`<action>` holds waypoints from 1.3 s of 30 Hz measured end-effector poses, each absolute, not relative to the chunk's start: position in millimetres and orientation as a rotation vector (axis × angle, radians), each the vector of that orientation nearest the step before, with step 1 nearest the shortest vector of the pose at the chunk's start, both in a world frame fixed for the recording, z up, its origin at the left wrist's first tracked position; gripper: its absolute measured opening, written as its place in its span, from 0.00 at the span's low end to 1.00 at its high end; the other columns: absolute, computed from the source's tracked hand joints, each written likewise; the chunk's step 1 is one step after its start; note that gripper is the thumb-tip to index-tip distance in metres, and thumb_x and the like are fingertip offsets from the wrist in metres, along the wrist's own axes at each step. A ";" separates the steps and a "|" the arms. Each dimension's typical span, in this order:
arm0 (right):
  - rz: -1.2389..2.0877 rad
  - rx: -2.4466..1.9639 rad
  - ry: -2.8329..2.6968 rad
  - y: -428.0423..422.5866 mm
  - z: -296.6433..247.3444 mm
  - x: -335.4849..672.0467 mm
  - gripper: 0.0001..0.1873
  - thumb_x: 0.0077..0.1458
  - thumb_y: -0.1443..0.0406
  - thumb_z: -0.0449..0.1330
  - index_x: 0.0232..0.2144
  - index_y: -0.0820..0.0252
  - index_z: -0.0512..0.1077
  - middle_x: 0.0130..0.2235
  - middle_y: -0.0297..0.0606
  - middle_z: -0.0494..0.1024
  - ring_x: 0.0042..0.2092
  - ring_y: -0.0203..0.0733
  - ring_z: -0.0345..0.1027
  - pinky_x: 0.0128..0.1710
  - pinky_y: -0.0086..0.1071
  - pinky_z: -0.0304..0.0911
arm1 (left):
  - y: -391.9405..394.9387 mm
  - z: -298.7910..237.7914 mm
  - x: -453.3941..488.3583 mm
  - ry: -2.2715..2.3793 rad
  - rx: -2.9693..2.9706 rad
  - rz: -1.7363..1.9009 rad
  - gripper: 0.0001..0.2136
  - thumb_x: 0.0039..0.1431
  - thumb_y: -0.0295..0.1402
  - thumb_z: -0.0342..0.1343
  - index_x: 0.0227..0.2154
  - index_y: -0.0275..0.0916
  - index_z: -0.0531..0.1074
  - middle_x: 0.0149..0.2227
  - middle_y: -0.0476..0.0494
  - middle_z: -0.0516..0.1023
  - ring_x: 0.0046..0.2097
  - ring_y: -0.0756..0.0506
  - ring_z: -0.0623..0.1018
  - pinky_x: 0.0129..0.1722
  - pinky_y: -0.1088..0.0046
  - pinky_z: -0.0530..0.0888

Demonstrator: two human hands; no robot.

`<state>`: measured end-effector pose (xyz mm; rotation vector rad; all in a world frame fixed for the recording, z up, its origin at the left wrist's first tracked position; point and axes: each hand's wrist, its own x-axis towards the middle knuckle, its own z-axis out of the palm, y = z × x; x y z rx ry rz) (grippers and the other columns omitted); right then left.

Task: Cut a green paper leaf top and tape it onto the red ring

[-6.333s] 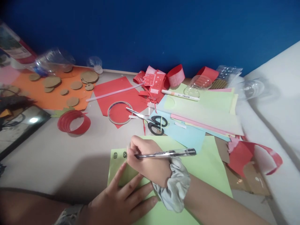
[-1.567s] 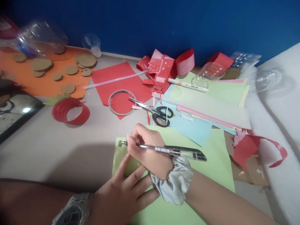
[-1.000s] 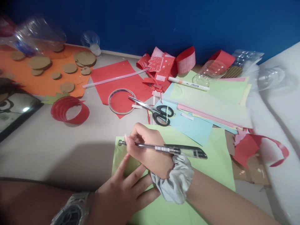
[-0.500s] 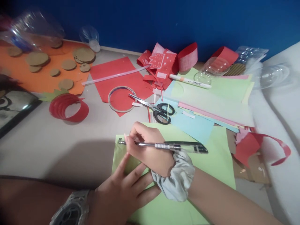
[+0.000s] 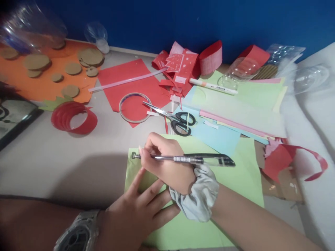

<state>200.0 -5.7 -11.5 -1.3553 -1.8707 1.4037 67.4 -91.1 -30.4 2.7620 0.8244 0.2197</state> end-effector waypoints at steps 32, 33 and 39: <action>1.498 -1.318 -1.919 -0.2 -3.5 202.6 0.12 0.61 0.64 0.51 0.25 0.57 0.55 0.25 0.28 0.61 0.24 0.32 0.53 0.23 0.28 0.50 | -94.1 -47.9 68.0 0.881 2.914 0.468 0.15 0.66 0.36 0.45 0.52 0.51 0.68 0.52 0.52 0.72 0.57 0.38 0.65 0.61 0.40 0.40; 1.496 -1.319 -1.923 0.3 -2.8 202.9 0.12 0.61 0.64 0.51 0.25 0.57 0.55 0.25 0.28 0.61 0.24 0.32 0.53 0.23 0.28 0.50 | -93.9 -47.7 68.0 0.887 2.914 0.473 0.15 0.65 0.36 0.45 0.52 0.51 0.68 0.52 0.52 0.71 0.57 0.38 0.65 0.61 0.41 0.42; 1.491 -1.322 -1.931 1.3 -2.1 203.2 0.12 0.61 0.64 0.51 0.25 0.57 0.55 0.25 0.28 0.61 0.24 0.32 0.53 0.23 0.28 0.51 | -93.0 -46.7 68.4 0.891 2.893 0.489 0.14 0.65 0.36 0.46 0.51 0.51 0.69 0.52 0.53 0.72 0.57 0.38 0.65 0.61 0.41 0.44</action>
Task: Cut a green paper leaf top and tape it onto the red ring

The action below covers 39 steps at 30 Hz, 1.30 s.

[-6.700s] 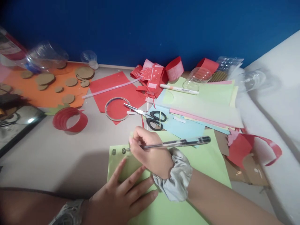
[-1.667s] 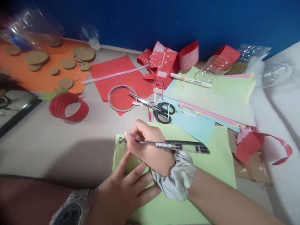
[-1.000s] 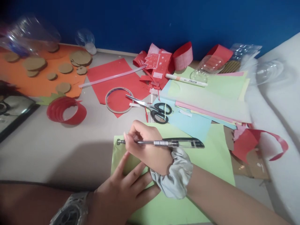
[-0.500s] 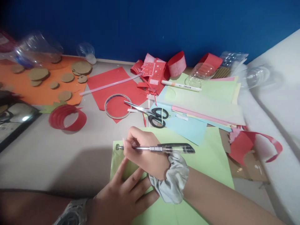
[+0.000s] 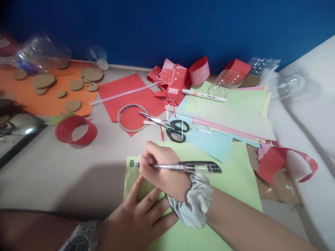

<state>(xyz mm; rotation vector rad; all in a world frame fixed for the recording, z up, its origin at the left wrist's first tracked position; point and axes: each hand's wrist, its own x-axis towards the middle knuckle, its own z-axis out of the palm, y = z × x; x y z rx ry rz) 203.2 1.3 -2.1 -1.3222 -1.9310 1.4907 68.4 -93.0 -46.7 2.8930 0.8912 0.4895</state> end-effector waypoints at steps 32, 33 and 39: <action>1.433 -1.316 -1.919 -1.5 -3.9 202.8 0.13 0.61 0.65 0.50 0.24 0.57 0.55 0.22 0.26 0.58 0.22 0.32 0.52 0.22 0.27 0.50 | -92.7 -46.0 71.0 0.929 2.860 0.577 0.13 0.65 0.35 0.47 0.49 0.51 0.71 0.48 0.54 0.74 0.55 0.40 0.68 0.63 0.43 0.38; 1.424 -1.328 -1.911 -1.8 -3.7 202.5 0.13 0.61 0.65 0.50 0.24 0.57 0.55 0.21 0.26 0.58 0.22 0.32 0.52 0.21 0.27 0.50 | -92.9 -47.2 71.5 0.932 2.866 0.590 0.13 0.65 0.35 0.47 0.49 0.51 0.71 0.48 0.54 0.74 0.55 0.40 0.68 0.63 0.43 0.39; 1.392 -1.325 -1.936 -2.9 -4.7 200.7 0.13 0.61 0.65 0.50 0.24 0.57 0.55 0.22 0.26 0.57 0.22 0.31 0.50 0.21 0.27 0.49 | -92.2 -51.6 74.1 0.958 2.887 0.714 0.11 0.63 0.34 0.50 0.46 0.50 0.73 0.45 0.54 0.75 0.53 0.41 0.70 0.63 0.42 0.39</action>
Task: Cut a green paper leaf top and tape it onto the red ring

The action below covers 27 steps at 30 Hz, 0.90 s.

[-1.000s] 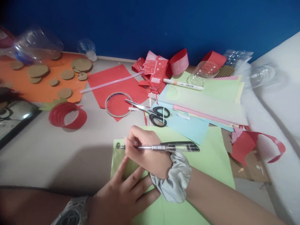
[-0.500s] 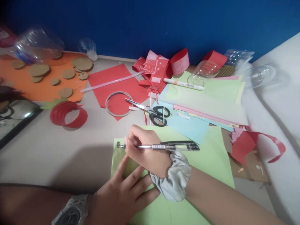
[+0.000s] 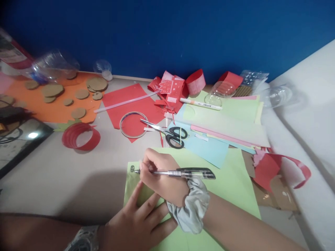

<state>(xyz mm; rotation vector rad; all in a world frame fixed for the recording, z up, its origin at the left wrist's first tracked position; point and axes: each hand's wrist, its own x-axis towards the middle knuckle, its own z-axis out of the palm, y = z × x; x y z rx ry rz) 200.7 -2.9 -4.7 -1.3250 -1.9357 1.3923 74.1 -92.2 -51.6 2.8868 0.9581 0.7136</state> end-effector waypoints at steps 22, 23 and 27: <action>1.358 -1.330 -1.938 -2.8 -6.7 200.6 0.14 0.62 0.66 0.50 0.24 0.57 0.55 0.21 0.24 0.56 0.22 0.30 0.50 0.21 0.25 0.50 | -91.5 -54.4 76.6 0.988 2.864 0.792 0.09 0.62 0.34 0.53 0.42 0.50 0.74 0.41 0.54 0.76 0.51 0.41 0.71 0.63 0.42 0.42; 1.358 -1.331 -1.929 -2.7 -6.6 200.7 0.13 0.62 0.65 0.49 0.24 0.57 0.55 0.21 0.24 0.56 0.22 0.30 0.50 0.21 0.25 0.50 | -91.5 -54.2 76.7 0.983 2.870 0.788 0.09 0.62 0.34 0.53 0.42 0.50 0.74 0.41 0.54 0.76 0.51 0.41 0.71 0.63 0.42 0.42; 1.409 -1.330 -1.938 -2.3 -5.1 201.1 0.13 0.61 0.66 0.50 0.24 0.57 0.55 0.21 0.24 0.57 0.22 0.30 0.50 0.21 0.26 0.50 | -93.0 -54.7 76.8 0.974 2.870 0.764 0.10 0.63 0.34 0.51 0.43 0.51 0.74 0.42 0.54 0.76 0.51 0.41 0.71 0.62 0.41 0.43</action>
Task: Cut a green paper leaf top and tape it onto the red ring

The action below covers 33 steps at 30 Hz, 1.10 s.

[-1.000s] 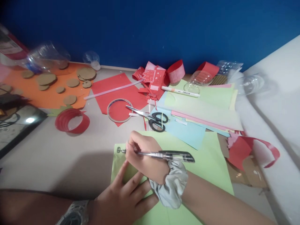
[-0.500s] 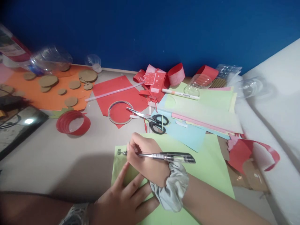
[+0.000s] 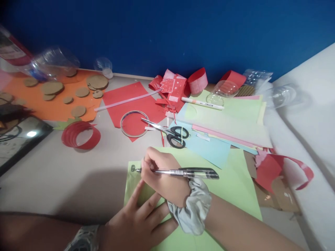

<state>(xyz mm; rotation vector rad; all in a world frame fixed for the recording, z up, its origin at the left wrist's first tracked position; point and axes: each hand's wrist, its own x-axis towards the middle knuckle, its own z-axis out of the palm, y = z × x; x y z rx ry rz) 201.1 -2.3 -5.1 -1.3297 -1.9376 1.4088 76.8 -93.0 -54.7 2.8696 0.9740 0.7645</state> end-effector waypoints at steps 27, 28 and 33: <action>1.454 -1.332 -1.833 -7.4 -7.9 197.6 0.14 0.61 0.62 0.51 0.24 0.57 0.56 0.24 0.28 0.62 0.23 0.32 0.52 0.22 0.29 0.48 | -95.8 -54.7 75.5 0.979 2.862 0.737 0.11 0.63 0.34 0.51 0.45 0.51 0.73 0.44 0.54 0.76 0.53 0.40 0.70 0.63 0.42 0.39; 1.453 -1.332 -1.790 -6.8 -7.9 198.8 0.14 0.61 0.62 0.51 0.24 0.57 0.57 0.23 0.28 0.63 0.23 0.32 0.53 0.23 0.28 0.50 | -95.4 -54.7 75.5 0.978 2.864 0.768 0.10 0.62 0.34 0.52 0.44 0.51 0.74 0.44 0.54 0.76 0.53 0.40 0.70 0.63 0.42 0.40; 1.366 -1.255 -1.356 6.4 -11.7 212.1 0.11 0.64 0.58 0.51 0.30 0.57 0.62 0.23 0.28 0.66 0.24 0.33 0.61 0.26 0.29 0.59 | -90.4 -53.7 73.3 0.925 2.971 0.766 0.11 0.62 0.37 0.52 0.46 0.51 0.73 0.53 0.52 0.73 0.56 0.38 0.69 0.61 0.39 0.40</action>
